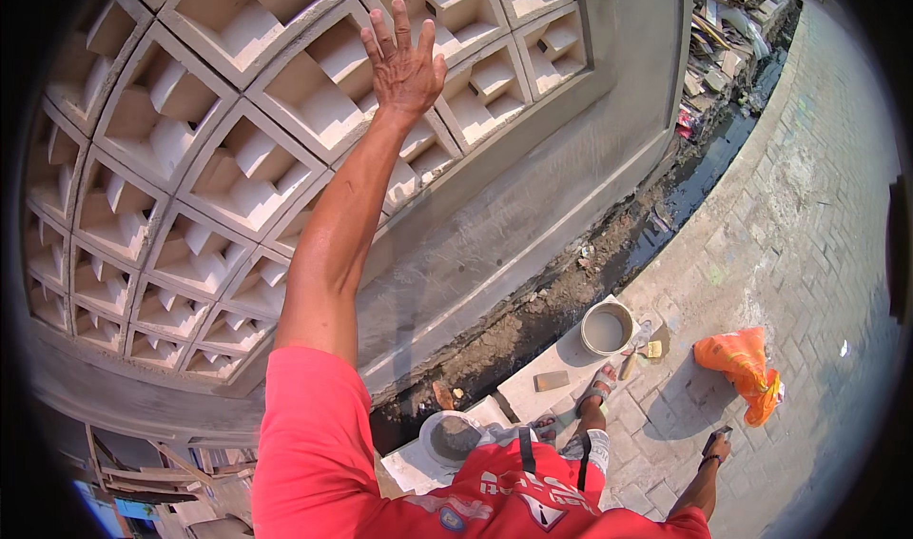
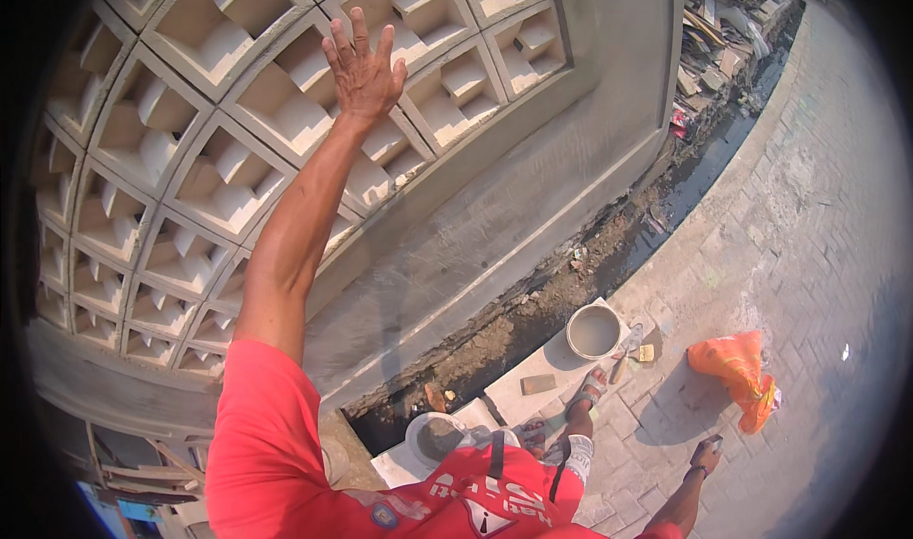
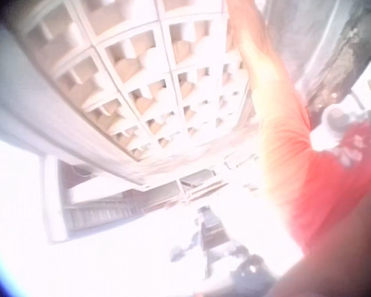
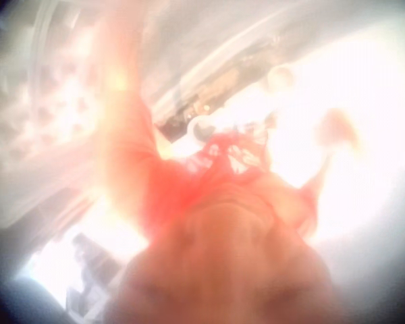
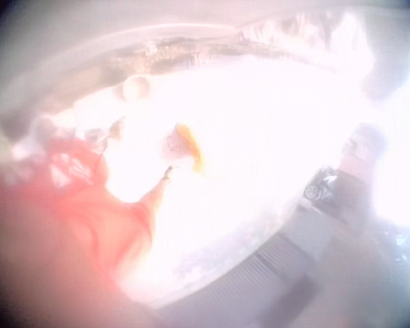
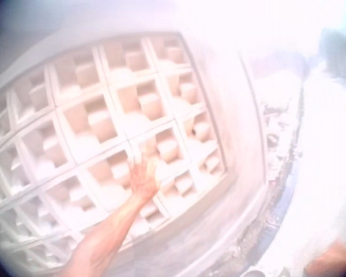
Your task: The person applies plaster to a decorative concrete wall using a trowel. They repeatedly scoop plaster from a bucket and smooth it onto the wall surface.
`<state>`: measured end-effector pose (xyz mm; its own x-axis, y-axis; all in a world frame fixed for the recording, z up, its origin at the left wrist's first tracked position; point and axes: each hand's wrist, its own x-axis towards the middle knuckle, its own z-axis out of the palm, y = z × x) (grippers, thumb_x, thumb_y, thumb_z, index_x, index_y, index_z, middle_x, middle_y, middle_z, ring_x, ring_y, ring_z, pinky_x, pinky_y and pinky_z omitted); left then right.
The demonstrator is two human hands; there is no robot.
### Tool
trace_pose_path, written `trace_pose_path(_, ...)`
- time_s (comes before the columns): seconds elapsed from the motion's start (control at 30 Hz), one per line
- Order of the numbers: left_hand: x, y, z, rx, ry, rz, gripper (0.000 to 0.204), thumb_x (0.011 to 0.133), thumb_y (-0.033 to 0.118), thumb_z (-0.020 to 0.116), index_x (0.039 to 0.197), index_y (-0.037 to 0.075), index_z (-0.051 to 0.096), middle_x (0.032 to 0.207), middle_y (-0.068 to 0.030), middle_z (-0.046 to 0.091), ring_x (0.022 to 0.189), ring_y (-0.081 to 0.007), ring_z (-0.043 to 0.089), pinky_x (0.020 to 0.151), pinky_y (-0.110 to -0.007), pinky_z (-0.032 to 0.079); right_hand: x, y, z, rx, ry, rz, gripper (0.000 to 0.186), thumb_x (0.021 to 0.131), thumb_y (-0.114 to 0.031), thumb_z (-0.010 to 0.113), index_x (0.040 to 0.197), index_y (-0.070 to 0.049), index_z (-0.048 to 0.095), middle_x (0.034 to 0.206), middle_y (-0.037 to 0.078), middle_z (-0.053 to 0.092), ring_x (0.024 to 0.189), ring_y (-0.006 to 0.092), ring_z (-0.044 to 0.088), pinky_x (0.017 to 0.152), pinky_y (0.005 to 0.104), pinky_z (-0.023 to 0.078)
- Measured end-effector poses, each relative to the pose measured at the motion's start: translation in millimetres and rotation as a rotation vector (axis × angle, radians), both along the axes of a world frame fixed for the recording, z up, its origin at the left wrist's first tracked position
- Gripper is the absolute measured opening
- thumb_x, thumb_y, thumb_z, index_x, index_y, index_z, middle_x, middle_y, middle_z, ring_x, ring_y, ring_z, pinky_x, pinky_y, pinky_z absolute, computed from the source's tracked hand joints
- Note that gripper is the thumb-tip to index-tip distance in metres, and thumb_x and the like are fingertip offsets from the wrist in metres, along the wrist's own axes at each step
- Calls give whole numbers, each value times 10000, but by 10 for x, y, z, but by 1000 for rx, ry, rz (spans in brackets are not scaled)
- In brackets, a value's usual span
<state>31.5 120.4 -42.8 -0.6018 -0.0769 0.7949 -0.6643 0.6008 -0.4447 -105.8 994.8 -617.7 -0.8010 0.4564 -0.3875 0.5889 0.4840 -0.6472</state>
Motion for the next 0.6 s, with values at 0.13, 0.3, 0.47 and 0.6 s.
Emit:
trace_pose_path(0.13, 587, 1179, -1475, 761, -77, -240, 500, 843, 301, 602, 1277, 69, 519, 1421, -245, 366, 1325, -424, 309, 1116, -569, 117, 623, 808, 566, 34, -40, -288, 501, 720, -341, 653, 1019, 60, 623, 976, 194, 651, 852, 292, 631, 779, 410, 503)
trace_pose_path(0.3, 2328, 2554, -3808, 1847, -853, 155, 527, 855, 412, 559, 1294, 121, 535, 1356, -141, 509, 1292, -327, 429, 1096, -612, 108, 1454, 267, 477, -238, -93, -29, 432, 770, -203, 661, 1142, -7, 561, 1010, 144, 618, 818, 260, 626, 675, 408, 523)
trace_pose_path(0.47, 4757, 3692, -5225, 1994, -102, 780, 514, 785, 353, 578, 1156, -1, 607, 1185, -226, 605, 1126, -365, 573, 944, -429, 460, 2199, -493, 566, -409, -195, 85, 394, 729, -162, 655, 1073, 24, 606, 927, 136, 637, 704, 244, 634, 605, 368, 527)
trace_pose_path(0.6, 6249, 4518, -5368, 2065, -422, 642, 354, 765, 363, 635, 980, 90, 702, 1042, -169, 675, 947, -348, 651, 846, -429, 512, 2147, -484, 746, -320, -340, 150, 306, 736, -175, 633, 976, 14, 616, 816, 122, 631, 646, 239, 623, 540, 374, 513)
